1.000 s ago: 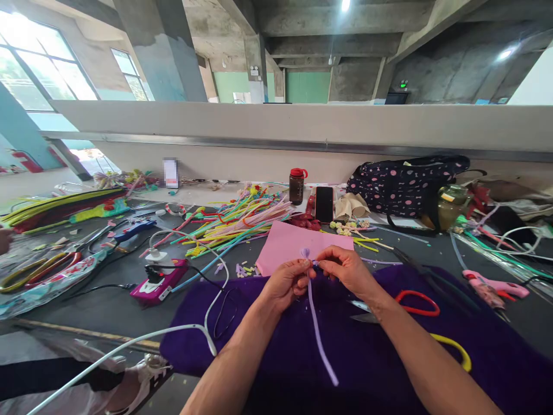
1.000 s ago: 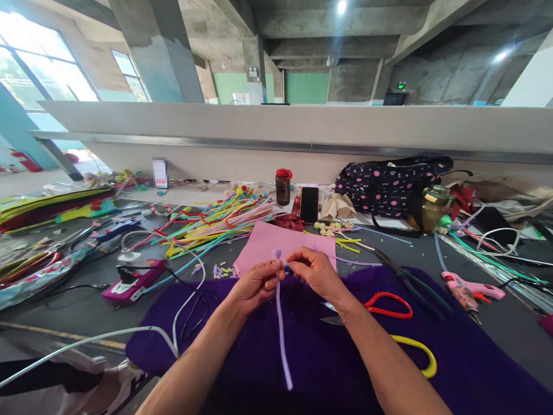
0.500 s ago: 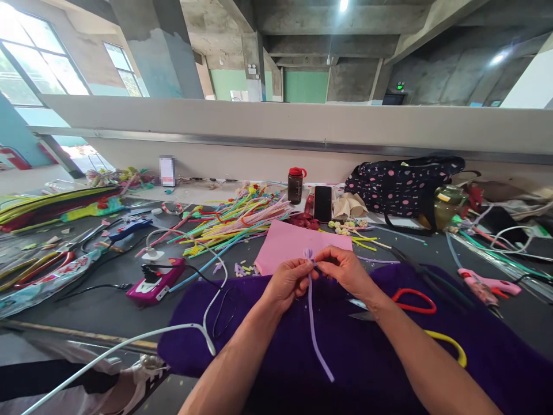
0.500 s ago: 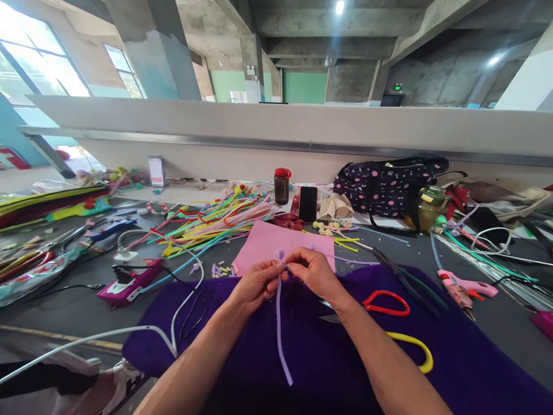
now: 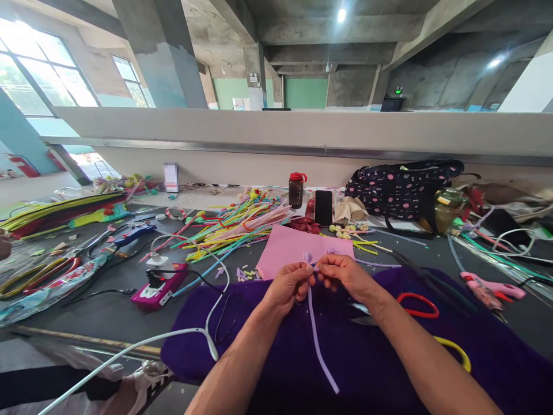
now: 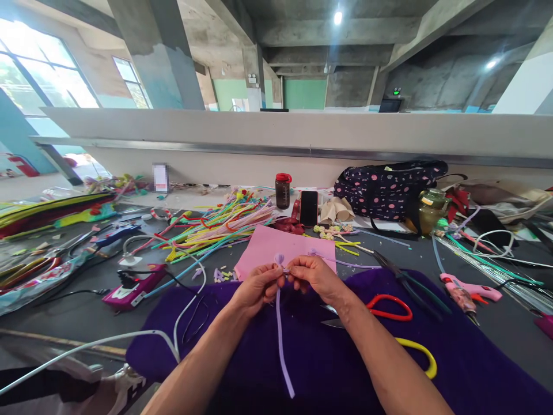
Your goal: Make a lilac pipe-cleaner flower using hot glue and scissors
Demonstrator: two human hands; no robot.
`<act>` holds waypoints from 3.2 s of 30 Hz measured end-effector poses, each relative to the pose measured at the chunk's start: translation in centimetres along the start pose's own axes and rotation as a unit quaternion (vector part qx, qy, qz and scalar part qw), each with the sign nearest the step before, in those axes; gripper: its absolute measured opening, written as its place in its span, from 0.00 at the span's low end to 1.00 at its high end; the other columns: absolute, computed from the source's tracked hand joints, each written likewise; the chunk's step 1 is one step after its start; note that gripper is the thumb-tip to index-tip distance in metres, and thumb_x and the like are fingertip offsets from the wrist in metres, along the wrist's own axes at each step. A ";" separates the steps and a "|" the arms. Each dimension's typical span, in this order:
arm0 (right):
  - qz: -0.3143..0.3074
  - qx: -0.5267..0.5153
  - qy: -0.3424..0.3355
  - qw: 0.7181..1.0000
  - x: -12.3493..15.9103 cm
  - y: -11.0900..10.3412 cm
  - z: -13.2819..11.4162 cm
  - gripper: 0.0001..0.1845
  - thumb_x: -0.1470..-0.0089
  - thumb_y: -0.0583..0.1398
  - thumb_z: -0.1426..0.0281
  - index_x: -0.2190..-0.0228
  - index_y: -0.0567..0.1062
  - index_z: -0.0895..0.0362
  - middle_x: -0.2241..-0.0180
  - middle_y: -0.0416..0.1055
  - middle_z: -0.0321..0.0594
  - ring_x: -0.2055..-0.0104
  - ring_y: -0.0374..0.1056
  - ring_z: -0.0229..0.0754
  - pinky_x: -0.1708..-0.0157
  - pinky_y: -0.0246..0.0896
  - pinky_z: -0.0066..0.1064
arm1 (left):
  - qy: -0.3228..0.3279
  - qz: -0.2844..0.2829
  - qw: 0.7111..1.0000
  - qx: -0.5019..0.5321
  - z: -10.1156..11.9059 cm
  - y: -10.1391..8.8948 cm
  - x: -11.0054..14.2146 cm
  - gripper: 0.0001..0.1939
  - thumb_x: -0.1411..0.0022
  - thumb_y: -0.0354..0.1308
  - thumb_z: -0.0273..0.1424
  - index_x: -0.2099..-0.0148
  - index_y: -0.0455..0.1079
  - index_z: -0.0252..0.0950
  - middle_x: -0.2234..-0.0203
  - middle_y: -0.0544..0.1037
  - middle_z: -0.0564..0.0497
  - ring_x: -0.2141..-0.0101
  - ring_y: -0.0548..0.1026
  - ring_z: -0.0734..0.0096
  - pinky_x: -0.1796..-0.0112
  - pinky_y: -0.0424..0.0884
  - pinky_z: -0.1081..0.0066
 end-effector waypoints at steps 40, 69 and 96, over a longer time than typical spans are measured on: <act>0.011 -0.012 -0.001 1.000 0.1 -0.4 -0.4 0.09 0.53 0.59 0.66 0.75 0.71 0.60 0.78 0.69 0.35 0.82 0.62 0.32 0.84 0.50 0.22 | 0.007 -0.015 1.000 0.000 0.4 0.5 0.4 0.12 0.51 0.60 0.35 0.75 0.64 0.31 0.83 0.70 0.55 0.90 0.54 0.89 0.89 0.47 0.82; 0.061 0.048 -0.020 0.997 0.3 -0.1 -1.0 0.08 0.55 0.61 0.66 0.75 0.69 0.58 0.81 0.65 0.30 0.81 0.59 0.32 0.83 0.51 0.23 | 0.005 -0.018 1.000 -0.016 -0.3 -0.4 -0.3 0.14 0.48 0.58 0.38 0.73 0.67 0.31 0.88 0.63 0.58 0.89 0.52 0.87 0.88 0.46 0.81; 0.085 -0.133 -0.004 0.987 -0.5 1.4 1.5 0.07 0.55 0.61 0.68 0.75 0.67 0.57 0.84 0.66 0.32 0.86 0.51 0.28 0.86 0.41 0.21 | -0.002 -0.001 1.000 0.031 -0.1 0.2 0.1 0.10 0.51 0.60 0.32 0.74 0.63 0.32 0.81 0.72 0.54 0.90 0.56 0.88 0.89 0.47 0.82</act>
Point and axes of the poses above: each hand's wrist, its own x-axis away from the middle knuckle, its own y-axis out of the palm, z = x × y, the point moved 3 cm from there along -x, towards the middle knuckle
